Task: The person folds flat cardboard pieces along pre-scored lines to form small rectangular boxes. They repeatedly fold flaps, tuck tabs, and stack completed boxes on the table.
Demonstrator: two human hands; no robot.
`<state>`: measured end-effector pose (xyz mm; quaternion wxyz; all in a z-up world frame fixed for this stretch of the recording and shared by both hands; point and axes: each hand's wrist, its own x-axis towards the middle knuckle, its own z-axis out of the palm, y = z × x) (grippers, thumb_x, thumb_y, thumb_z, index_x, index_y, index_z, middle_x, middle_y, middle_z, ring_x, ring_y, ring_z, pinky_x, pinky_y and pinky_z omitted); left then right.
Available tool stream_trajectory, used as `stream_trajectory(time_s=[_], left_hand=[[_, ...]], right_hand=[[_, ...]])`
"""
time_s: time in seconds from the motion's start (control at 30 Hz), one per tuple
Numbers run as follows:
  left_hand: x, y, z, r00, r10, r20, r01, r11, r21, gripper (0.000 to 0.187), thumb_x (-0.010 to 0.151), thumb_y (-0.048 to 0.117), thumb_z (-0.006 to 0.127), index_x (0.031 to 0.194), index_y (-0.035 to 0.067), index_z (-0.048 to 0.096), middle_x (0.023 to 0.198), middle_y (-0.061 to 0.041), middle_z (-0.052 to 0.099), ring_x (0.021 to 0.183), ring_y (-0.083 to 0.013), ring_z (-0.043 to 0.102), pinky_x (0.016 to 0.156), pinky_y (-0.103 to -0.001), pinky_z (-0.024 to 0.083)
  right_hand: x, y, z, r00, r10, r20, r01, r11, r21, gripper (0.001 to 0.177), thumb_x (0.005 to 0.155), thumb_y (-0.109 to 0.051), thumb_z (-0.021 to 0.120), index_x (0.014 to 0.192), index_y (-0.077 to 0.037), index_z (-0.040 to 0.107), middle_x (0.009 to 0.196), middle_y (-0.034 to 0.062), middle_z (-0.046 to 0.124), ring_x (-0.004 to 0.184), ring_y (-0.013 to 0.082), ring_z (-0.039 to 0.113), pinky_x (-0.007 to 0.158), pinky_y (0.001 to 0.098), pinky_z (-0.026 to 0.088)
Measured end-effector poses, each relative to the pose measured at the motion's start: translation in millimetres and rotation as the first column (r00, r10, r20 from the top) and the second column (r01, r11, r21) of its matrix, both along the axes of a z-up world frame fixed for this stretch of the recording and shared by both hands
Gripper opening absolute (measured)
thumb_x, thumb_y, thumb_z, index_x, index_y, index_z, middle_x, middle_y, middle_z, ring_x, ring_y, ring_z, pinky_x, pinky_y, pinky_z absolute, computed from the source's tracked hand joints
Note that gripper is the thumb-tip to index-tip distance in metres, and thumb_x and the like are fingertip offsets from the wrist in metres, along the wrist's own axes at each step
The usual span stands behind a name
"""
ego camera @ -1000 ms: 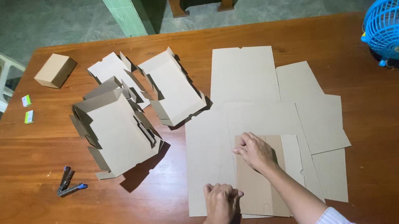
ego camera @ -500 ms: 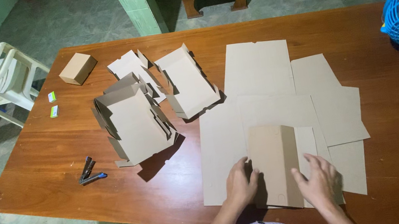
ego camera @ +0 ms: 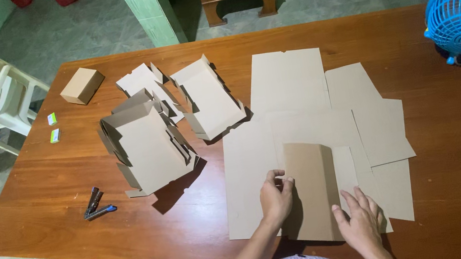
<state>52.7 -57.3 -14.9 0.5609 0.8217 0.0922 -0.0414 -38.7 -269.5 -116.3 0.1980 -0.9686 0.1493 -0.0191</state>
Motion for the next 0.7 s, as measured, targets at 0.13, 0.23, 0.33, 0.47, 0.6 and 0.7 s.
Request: stream_trajectory(time_s=[0.13,0.23,0.33,0.47,0.6,0.7], left_hand=[[-1.7,-6.3,-5.3,1.000,-0.015,0.008,0.017,0.954,-0.301,0.027,0.092,0.010,0.069,0.116,0.001,0.062,0.083,-0.005,0.071,0.072,-0.0112,0.065,0.066,-0.029,0.054],[2.3,-2.7,-7.4,0.999,-0.029,-0.035,0.006,0.846,-0.533,0.023,0.091,0.003,0.069,0.113,-0.001,0.064,0.082,-0.006,0.071,0.070,-0.0086,0.062,0.064,-0.024,0.052],[4.5,7.5,-3.9,0.998,-0.033,-0.058,-0.015,0.733,-0.680,0.021,0.092,0.002,0.071,0.112,-0.001,0.066,0.081,-0.003,0.069,0.069,-0.0068,0.060,0.063,-0.022,0.050],[9.0,25.7,14.9,0.995,0.012,-0.099,-0.085,0.626,-0.775,0.023,0.093,0.006,0.071,0.116,0.004,0.066,0.088,0.002,0.068,0.075,-0.0041,0.061,0.064,-0.020,0.048],[10.5,38.7,37.2,0.983,0.072,-0.170,-0.175,0.667,-0.725,0.030,0.095,0.019,0.064,0.124,0.012,0.061,0.096,0.000,0.069,0.082,-0.0136,0.064,0.066,-0.031,0.052],[6.3,41.6,46.0,0.984,0.033,0.175,0.089,0.762,-0.641,0.054,0.098,0.045,0.061,0.139,0.009,0.058,0.129,0.001,0.069,0.125,-0.0126,0.060,0.107,-0.028,0.046]], right_hand=[[-1.5,1.1,14.1,0.999,-0.041,0.004,0.040,0.993,0.109,0.054,0.088,-0.046,0.061,0.137,-0.024,0.063,0.160,0.0122,0.041,0.148,0.0335,0.031,0.121,0.0568,0.018],[-3.8,2.1,35.8,0.985,-0.032,0.169,-0.003,0.979,0.203,0.052,0.091,-0.048,0.060,0.136,-0.021,0.063,0.158,0.0144,0.045,0.146,0.0359,0.037,0.120,0.0565,0.029],[0.0,-1.6,64.8,0.983,-0.181,0.015,0.142,0.816,0.560,0.066,0.093,-0.048,0.055,0.148,-0.014,0.047,0.158,0.0191,0.041,0.141,0.0361,0.041,0.101,0.0606,0.045],[17.4,-7.1,102.3,0.970,-0.190,0.153,0.016,0.676,0.736,0.065,0.096,-0.037,0.065,0.147,-0.004,0.043,0.144,0.0271,0.047,0.125,0.0281,0.052,0.096,0.0466,0.047],[12.7,-6.2,129.6,0.983,-0.059,0.175,-0.092,0.666,0.740,0.037,0.095,-0.024,0.074,0.086,0.006,0.055,0.083,0.0200,0.059,0.075,0.0182,0.052,0.063,0.0359,0.041],[3.6,4.8,153.7,0.962,-0.001,0.272,-0.170,0.779,0.604,0.048,0.096,-0.023,0.074,0.060,0.000,0.051,0.054,0.0089,0.049,0.051,0.0132,0.042,0.044,0.0344,0.035]])
